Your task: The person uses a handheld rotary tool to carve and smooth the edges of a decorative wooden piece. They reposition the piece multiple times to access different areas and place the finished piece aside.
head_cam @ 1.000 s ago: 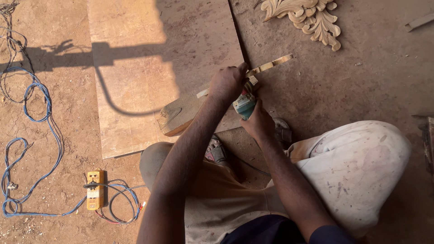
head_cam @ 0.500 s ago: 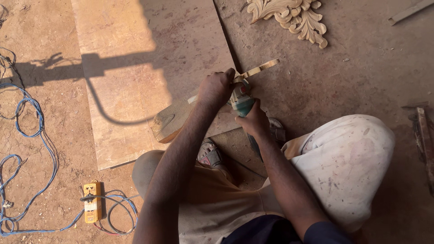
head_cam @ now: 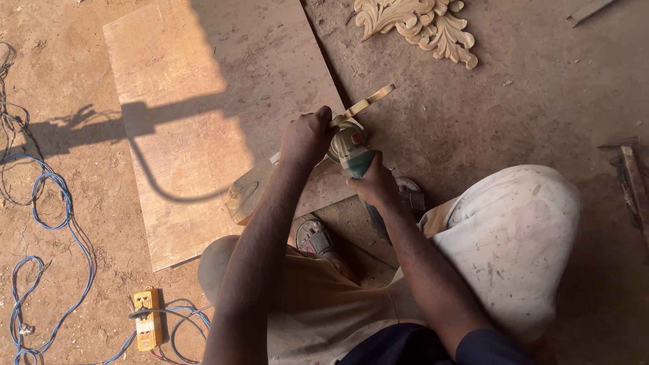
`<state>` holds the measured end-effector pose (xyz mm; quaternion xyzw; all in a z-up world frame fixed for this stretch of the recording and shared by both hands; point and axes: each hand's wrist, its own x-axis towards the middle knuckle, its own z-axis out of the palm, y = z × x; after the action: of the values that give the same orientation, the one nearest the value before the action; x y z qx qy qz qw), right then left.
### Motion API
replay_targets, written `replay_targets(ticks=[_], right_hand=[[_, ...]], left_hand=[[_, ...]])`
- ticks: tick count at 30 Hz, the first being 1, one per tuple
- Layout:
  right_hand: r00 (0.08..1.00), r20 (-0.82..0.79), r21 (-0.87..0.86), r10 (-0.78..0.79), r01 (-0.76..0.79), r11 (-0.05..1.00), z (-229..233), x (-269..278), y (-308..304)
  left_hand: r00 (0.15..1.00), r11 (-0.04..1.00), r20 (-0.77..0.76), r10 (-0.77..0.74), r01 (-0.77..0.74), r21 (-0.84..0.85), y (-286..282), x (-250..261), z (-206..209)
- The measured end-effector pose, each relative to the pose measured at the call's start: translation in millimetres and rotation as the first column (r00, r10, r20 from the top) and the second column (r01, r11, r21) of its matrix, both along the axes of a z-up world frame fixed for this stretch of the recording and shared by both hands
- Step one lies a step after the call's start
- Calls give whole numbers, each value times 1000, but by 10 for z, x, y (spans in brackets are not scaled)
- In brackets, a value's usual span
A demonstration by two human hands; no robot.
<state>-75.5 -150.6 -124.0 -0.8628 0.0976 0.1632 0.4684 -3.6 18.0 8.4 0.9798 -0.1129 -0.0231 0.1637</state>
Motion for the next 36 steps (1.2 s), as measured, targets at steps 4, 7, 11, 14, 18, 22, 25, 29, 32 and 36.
replay_targets(ticks=[4, 7, 11, 14, 18, 22, 25, 29, 32, 36], right_hand=[[999, -32, -74, 31, -33, 997, 123, -32, 108], [1000, 3, -26, 20, -20, 999, 42, -22, 119], [998, 48, 82, -29, 25, 996, -294, 32, 61], [983, 132, 295, -128, 84, 952, -558, 111, -21], [969, 93, 485, -230, 158, 860, -675, 206, -203], [957, 48, 677, -288, 181, 714, -473, 274, -387], [939, 76, 796, -335, 145, 588, -197, 322, -486], [914, 95, 822, -394, 151, 549, 237, 302, -591], [936, 33, 835, -350, 167, 525, 535, 222, -594], [970, 4, 846, -245, 128, 518, 802, 93, -467]], left_hand=[[999, 999, -42, 4, -3, 37, -48, -40, 17], [999, 998, -35, -18, 20, 56, -56, -66, 33], [998, 995, 14, -62, 61, 74, 17, -105, 30], [1000, 999, 6, 2, -2, 37, 244, -66, 72], [979, 972, 97, 177, -158, -176, 885, 36, 176], [962, 606, 88, 257, -89, -790, 1627, 34, 173], [928, 393, 124, 353, -26, -919, 2003, -16, 63], [800, 443, 293, 523, 39, -896, 2276, -89, -85], [722, 446, 372, 584, 97, -890, 2297, -113, -157], [618, 559, 553, 559, 213, -802, 2197, -137, -103]])
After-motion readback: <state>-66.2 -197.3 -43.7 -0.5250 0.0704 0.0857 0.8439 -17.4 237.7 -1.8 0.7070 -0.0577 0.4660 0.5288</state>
